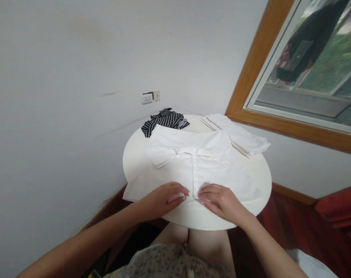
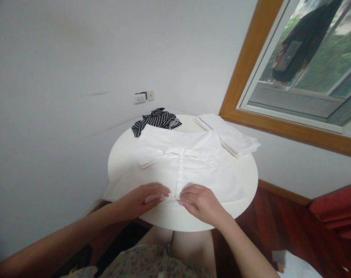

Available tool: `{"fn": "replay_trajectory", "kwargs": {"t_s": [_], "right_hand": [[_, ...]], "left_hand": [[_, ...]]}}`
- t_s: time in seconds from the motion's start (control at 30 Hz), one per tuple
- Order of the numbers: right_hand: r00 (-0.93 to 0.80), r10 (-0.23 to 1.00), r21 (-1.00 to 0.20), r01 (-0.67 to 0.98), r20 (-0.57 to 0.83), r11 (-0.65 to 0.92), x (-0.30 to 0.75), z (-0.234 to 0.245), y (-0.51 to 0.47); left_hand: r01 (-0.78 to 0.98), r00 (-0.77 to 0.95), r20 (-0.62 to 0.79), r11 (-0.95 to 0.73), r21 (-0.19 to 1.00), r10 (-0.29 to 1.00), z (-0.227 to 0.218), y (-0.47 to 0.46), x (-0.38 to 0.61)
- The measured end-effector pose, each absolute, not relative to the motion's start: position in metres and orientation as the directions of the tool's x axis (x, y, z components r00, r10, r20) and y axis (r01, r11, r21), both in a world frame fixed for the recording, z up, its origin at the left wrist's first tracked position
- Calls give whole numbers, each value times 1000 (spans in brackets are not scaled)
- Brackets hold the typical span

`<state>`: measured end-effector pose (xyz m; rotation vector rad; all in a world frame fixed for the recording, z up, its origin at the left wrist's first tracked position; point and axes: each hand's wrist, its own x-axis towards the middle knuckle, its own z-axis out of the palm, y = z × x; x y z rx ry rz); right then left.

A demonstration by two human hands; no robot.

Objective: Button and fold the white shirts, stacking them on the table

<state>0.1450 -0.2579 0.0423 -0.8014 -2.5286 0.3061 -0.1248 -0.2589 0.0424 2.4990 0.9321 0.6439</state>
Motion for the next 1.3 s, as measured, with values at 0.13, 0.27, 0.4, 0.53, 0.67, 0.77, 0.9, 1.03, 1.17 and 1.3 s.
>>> {"fn": "replay_trajectory", "kwargs": {"t_s": [0.13,0.27,0.4,0.53,0.67,0.77,0.9,1.03,1.17,1.3], "right_hand": [[-723,604,-400,472,334,786,151,57,-233],[-634,707,-277,651,313,706,151,47,-198],[-609,777,-188,754,159,630,149,25,-187],[-632,758,-211,728,162,653,153,19,-194],[-611,743,-289,685,272,669,158,28,-187],[-546,771,-288,720,326,632,154,34,-171],[-569,780,-118,783,261,611,138,38,-156],[-590,778,44,802,217,595,126,39,-155],[-489,840,-4,864,234,504,138,46,-161],[-467,861,-269,819,200,507,170,60,-185]], "left_hand": [[626,630,360,-725,289,687,30,-229,-147],[699,661,278,-707,111,697,10,-220,-161],[700,676,261,-711,63,689,5,-225,-167],[684,692,273,-728,48,669,8,-227,-169],[686,701,228,-726,42,676,9,-227,-170],[687,702,211,-725,49,680,9,-227,-170],[685,700,219,-726,66,680,10,-227,-170],[667,707,216,-736,116,674,13,-229,-172],[600,762,170,-780,177,625,21,-235,-174],[570,792,143,-803,176,593,32,-245,-176]]}}
